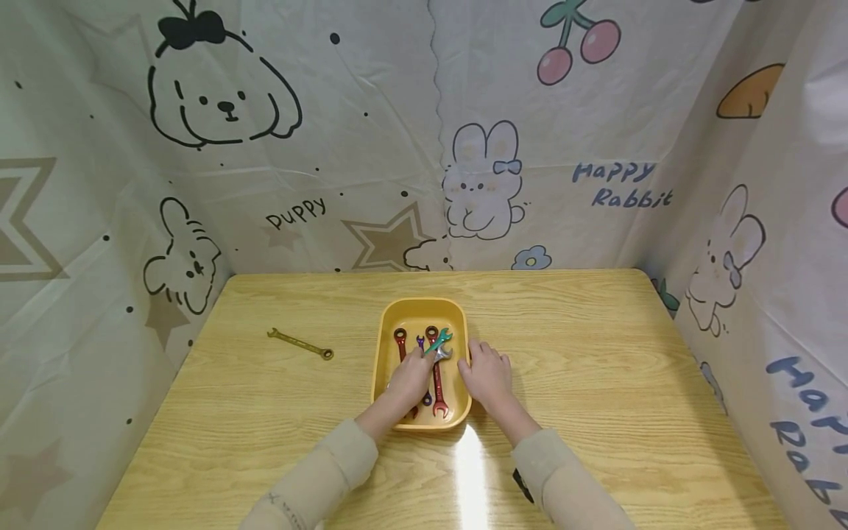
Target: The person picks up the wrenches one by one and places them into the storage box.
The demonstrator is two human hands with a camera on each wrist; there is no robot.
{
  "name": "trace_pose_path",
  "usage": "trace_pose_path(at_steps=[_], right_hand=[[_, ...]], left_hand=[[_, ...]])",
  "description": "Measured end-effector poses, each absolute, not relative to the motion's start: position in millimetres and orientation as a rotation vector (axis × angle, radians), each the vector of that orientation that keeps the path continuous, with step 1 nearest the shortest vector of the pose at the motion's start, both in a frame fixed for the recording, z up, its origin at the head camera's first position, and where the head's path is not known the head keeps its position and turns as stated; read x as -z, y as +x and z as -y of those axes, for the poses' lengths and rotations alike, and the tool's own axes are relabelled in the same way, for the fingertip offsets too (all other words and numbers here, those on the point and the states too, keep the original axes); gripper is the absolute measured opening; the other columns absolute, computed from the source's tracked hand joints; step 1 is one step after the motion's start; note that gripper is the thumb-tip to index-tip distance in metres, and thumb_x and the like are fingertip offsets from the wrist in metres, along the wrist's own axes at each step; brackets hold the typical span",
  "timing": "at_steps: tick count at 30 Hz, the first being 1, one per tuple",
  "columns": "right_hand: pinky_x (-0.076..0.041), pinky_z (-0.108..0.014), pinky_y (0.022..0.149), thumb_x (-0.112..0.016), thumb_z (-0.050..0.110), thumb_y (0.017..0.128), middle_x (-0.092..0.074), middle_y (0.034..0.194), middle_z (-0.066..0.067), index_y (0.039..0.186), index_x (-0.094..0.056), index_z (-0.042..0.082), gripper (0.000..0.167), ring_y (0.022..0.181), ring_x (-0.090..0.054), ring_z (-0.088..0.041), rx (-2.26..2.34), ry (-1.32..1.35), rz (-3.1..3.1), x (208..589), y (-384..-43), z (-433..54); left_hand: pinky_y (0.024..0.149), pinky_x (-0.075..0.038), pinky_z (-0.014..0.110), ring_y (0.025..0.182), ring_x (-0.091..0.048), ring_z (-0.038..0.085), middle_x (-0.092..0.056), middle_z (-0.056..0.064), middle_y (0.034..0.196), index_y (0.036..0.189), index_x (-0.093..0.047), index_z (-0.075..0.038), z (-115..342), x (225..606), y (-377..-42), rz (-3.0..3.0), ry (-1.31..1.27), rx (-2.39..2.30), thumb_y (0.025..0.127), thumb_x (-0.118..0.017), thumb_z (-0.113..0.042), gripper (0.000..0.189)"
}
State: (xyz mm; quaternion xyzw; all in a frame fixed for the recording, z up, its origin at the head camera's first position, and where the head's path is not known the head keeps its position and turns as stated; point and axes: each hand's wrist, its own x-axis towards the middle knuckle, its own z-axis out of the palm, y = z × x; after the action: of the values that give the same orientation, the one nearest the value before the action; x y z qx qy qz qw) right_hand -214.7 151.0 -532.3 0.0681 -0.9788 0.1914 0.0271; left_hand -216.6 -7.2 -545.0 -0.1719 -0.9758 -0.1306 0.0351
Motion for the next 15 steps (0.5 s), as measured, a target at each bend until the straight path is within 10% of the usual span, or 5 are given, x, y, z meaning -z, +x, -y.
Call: trace_pose_path(at_steps=[15], right_hand=[[-0.041,-0.049,0.073,-0.048,0.025,0.089,-0.061,0.098,-0.017,0.108,-0.053,0.002,0.030,0.090,-0.058,-0.035,-0.593,0.203,3.026,533.8,-215.3,-151.3]], left_hand=[[0.054,-0.047,0.026,0.074,-0.055,0.019,-0.059,0.011,0.091,0.103,-0.066,-0.012,7.2,547.8,-218.4,2.977,-0.570,0.216,0.081,-0.061,-0.003,0.024]])
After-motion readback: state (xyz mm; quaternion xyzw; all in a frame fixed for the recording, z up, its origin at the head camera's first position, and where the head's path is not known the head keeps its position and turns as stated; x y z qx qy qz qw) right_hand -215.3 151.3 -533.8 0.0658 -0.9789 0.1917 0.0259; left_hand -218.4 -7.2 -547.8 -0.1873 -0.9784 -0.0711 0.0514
